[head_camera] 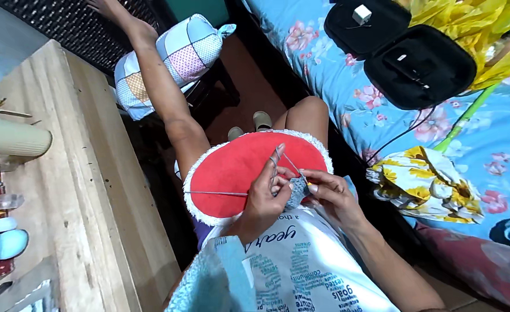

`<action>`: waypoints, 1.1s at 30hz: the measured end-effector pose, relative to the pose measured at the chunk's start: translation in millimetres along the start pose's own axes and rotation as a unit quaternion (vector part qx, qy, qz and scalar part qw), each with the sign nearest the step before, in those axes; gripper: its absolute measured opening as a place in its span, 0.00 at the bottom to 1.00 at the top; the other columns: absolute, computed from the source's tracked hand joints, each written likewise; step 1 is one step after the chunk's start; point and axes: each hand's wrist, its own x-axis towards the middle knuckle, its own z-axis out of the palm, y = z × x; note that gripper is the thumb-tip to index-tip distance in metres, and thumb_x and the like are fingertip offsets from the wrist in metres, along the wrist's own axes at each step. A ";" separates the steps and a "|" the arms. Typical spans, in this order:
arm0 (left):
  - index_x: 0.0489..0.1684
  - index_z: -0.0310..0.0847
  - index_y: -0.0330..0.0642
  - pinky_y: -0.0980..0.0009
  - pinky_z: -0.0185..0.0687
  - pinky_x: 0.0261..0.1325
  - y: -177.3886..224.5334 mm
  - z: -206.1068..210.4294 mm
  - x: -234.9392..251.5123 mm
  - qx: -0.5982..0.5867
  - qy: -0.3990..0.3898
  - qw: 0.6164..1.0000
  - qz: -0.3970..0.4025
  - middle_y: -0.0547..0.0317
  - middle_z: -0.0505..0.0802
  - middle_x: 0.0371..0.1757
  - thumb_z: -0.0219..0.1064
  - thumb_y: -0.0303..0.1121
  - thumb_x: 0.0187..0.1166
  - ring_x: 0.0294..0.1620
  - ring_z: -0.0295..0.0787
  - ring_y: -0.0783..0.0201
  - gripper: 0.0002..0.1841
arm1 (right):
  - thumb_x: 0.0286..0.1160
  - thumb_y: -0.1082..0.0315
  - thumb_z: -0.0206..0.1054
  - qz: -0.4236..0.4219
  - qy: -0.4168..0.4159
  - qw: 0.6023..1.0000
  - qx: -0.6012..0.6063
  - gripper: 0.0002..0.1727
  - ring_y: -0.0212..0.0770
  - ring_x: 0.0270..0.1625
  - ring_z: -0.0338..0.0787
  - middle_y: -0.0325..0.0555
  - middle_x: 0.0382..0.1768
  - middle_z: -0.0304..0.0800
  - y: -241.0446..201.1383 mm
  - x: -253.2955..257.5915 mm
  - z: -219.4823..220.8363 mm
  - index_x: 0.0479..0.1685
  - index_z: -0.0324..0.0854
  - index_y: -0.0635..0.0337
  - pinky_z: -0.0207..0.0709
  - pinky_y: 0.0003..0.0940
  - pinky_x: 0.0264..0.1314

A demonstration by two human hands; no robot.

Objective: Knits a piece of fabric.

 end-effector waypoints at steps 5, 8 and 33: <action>0.90 0.45 0.25 0.81 0.86 0.41 10.1 2.3 -4.8 -0.016 -0.006 1.000 0.005 0.51 0.90 0.55 0.63 0.15 0.71 0.38 0.88 0.75 0.42 | 0.72 0.71 0.71 -0.012 0.011 0.999 0.029 0.24 0.25 0.43 0.90 0.38 0.56 0.93 -2.0 -3.7 7.0 0.70 0.83 0.61 0.83 0.20 0.38; 0.91 0.44 0.26 0.80 0.87 0.43 11.9 2.8 -4.7 -0.030 -0.008 1.000 -0.004 0.52 0.91 0.54 0.64 0.15 0.72 0.40 0.90 0.74 0.43 | 0.72 0.74 0.71 -0.036 0.016 0.999 0.019 0.24 0.25 0.49 0.91 0.37 0.59 0.93 -0.3 -3.8 7.8 0.70 0.85 0.58 0.85 0.20 0.47; 0.90 0.51 0.39 0.76 0.86 0.41 -6.7 -1.8 17.4 -0.120 0.032 0.975 -0.185 0.57 0.90 0.31 0.66 0.13 0.67 0.30 0.88 0.71 0.44 | 0.71 0.79 0.65 -0.117 0.026 0.961 -0.248 0.17 0.21 0.42 0.84 0.35 0.39 0.87 9.4 -1.5 -11.8 0.56 0.92 0.64 0.81 0.15 0.47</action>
